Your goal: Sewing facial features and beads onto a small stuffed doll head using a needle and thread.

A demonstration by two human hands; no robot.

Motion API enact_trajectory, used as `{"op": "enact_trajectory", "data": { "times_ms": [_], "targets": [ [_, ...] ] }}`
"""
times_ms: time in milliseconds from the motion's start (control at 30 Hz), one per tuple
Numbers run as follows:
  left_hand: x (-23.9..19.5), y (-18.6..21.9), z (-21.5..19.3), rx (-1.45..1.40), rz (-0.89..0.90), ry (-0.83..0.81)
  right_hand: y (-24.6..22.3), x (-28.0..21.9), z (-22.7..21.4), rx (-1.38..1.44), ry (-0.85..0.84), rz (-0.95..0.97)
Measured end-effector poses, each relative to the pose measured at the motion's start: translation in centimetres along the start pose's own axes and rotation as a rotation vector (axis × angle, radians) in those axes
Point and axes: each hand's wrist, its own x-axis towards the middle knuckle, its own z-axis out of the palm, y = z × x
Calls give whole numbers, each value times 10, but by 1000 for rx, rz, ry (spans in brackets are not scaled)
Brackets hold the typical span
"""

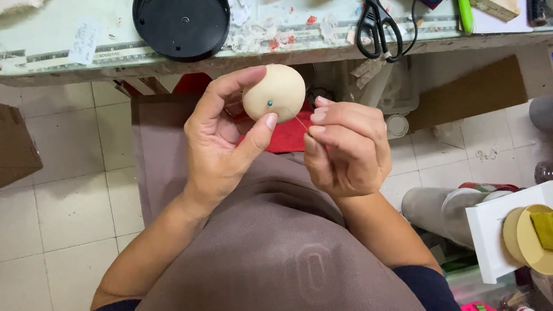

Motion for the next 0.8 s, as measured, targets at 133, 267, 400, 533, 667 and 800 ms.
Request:
{"op": "enact_trajectory", "data": {
  "times_ms": [133,267,400,533,667,800],
  "targets": [
    [-1,0,1,-26,-12,-12,-3,1,-2,1,-33,10],
    [-1,2,2,-46,-18,-11,-1,1,-2,-3,-60,13],
    [-1,1,2,-40,-7,-11,-3,1,-2,8,-48,16],
    [-1,1,1,-54,-6,-20,-4,2,-2,14,-56,30],
    [0,2,0,-11,11,-11,-3,2,0,21,-39,32],
    [0,1,1,-33,2,-8,-4,2,-1,11,-53,33]
  ]
}}
